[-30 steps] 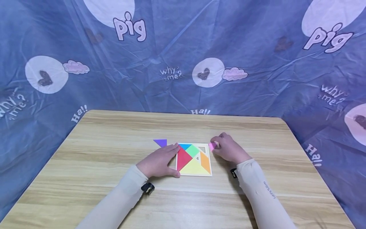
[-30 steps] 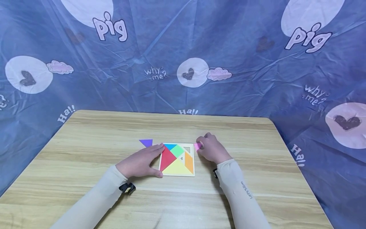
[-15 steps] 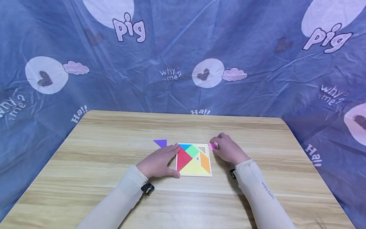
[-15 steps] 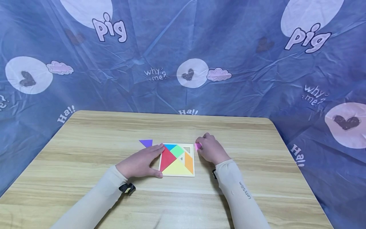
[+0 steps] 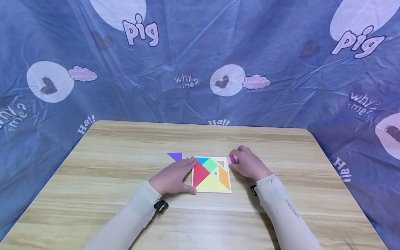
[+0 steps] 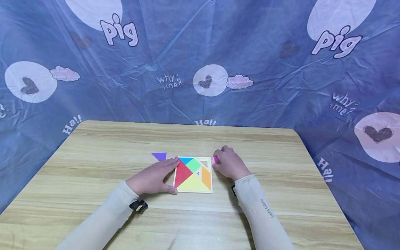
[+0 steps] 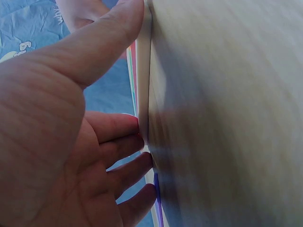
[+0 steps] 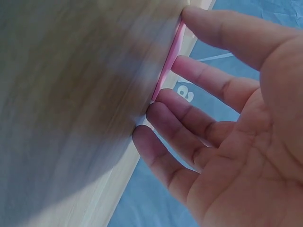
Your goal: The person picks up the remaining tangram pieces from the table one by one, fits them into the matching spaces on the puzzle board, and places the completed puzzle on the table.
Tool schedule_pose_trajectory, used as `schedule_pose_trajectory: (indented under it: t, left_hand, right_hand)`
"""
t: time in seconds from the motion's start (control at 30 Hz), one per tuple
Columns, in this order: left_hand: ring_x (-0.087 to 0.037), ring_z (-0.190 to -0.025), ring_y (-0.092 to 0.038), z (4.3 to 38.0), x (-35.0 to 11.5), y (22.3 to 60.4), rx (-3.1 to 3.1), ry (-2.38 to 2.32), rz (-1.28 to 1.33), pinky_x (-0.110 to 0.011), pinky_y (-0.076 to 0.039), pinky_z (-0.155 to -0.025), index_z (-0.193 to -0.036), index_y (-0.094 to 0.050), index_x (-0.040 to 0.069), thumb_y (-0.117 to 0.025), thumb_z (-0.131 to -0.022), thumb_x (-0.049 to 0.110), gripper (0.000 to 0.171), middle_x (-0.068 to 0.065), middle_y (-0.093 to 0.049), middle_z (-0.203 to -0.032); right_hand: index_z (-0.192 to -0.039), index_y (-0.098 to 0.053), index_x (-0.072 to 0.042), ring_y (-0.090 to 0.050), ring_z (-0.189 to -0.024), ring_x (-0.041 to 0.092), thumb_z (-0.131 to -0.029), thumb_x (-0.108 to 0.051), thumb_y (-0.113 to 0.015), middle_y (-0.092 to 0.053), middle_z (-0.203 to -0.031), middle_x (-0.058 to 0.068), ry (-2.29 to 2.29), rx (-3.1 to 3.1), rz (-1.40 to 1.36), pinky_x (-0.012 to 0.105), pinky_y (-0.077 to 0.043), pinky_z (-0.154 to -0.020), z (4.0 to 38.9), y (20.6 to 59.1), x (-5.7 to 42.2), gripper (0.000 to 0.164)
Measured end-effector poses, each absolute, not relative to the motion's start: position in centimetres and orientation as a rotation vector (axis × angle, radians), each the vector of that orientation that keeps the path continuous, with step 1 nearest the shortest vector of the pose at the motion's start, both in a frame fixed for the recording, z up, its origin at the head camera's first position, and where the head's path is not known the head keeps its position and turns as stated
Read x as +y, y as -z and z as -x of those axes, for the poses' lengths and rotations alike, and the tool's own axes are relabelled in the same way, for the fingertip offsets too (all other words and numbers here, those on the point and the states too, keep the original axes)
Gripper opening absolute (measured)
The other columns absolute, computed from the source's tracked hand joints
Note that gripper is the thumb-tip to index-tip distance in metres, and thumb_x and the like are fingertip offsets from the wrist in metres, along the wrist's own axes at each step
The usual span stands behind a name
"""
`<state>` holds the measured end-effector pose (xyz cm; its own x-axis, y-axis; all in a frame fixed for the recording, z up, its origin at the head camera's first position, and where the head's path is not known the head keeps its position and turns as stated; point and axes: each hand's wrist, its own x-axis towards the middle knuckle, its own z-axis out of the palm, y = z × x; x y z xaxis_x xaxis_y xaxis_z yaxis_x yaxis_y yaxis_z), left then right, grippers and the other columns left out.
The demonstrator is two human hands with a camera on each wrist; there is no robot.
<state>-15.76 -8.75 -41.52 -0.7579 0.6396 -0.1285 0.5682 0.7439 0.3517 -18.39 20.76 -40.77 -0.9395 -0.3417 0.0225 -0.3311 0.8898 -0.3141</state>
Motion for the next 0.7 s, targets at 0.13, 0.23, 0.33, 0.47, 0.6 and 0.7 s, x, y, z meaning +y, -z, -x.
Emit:
schedule_pose_trajectory:
  t: [0.13, 0.23, 0.33, 0.47, 0.6, 0.7]
  left_hand:
    - [-0.021, -0.143, -0.022, 15.74, -8.76, 41.46, 2.702, -0.431, -0.950, -0.037, -0.025, -0.115, -0.150, -0.026, 0.008, -0.070, -0.073, 0.062, 0.104, -0.004, -0.022, -0.157]
    - [-0.021, -0.143, -0.022, 15.74, -8.77, 41.48, 2.704, -0.425, -0.954, -0.037, -0.025, -0.115, -0.150, -0.026, 0.008, -0.070, -0.073, 0.063, 0.105, -0.004, -0.022, -0.157]
    - [-0.021, -0.143, -0.022, 15.78, -8.78, 41.56, 2.709, -0.416, -0.961, -0.037, -0.025, -0.115, -0.150, -0.026, 0.008, -0.069, -0.073, 0.064, 0.105, -0.004, -0.022, -0.157]
    - [-0.021, -0.143, -0.022, 15.78, -8.74, 41.63, 2.714, -0.414, -0.967, -0.037, -0.024, -0.115, -0.150, -0.026, 0.008, -0.069, -0.073, 0.064, 0.105, -0.004, -0.022, -0.157]
    - [-0.021, -0.143, -0.022, 15.72, -8.67, 41.64, 2.714, -0.424, -0.964, -0.037, -0.024, -0.115, -0.150, -0.026, 0.008, -0.070, -0.073, 0.063, 0.105, -0.004, -0.022, -0.157]
    - [-0.021, -0.143, -0.022, 15.65, -8.65, 41.67, 2.716, -0.428, -0.964, -0.037, -0.024, -0.115, -0.150, -0.026, 0.008, -0.070, -0.073, 0.063, 0.105, -0.005, -0.023, -0.157]
  right_hand:
    - [-0.100, -0.065, -0.010, -0.047, -0.084, 0.022, -0.081, -0.019, -0.071, -0.052, -0.094, 0.007, 0.477, 3.030, 0.529, 0.035, -0.045, -0.073, 18.43, 40.90, 20.71, 0.022]
    - [-0.098, -0.065, -0.011, -0.047, -0.084, 0.023, -0.081, -0.018, -0.071, -0.051, -0.093, 0.007, 0.473, 3.037, 0.521, 0.035, -0.045, -0.073, 18.46, 40.99, 20.70, 0.020]
    - [-0.095, -0.065, -0.011, -0.047, -0.083, 0.023, -0.080, -0.016, -0.070, -0.051, -0.092, 0.006, 0.471, 3.049, 0.535, 0.034, -0.044, -0.072, 18.46, 41.00, 20.72, 0.017]
    - [-0.089, -0.064, -0.011, -0.046, -0.082, 0.024, -0.079, -0.012, -0.069, -0.051, -0.090, 0.006, 0.482, 3.046, 0.553, 0.034, -0.043, -0.072, 18.41, 41.00, 20.84, 0.012]
    - [-0.089, -0.065, -0.012, -0.046, -0.086, 0.024, -0.078, -0.010, -0.069, -0.052, -0.094, 0.007, 0.503, 3.004, 0.549, 0.035, -0.044, -0.075, 18.30, 40.88, 20.96, 0.012]
    - [-0.096, -0.067, -0.011, -0.047, -0.090, 0.026, -0.081, -0.008, -0.066, -0.052, -0.099, 0.009, 0.518, 2.958, 0.544, 0.038, -0.045, -0.080, 18.15, 40.65, 21.06, 0.016]
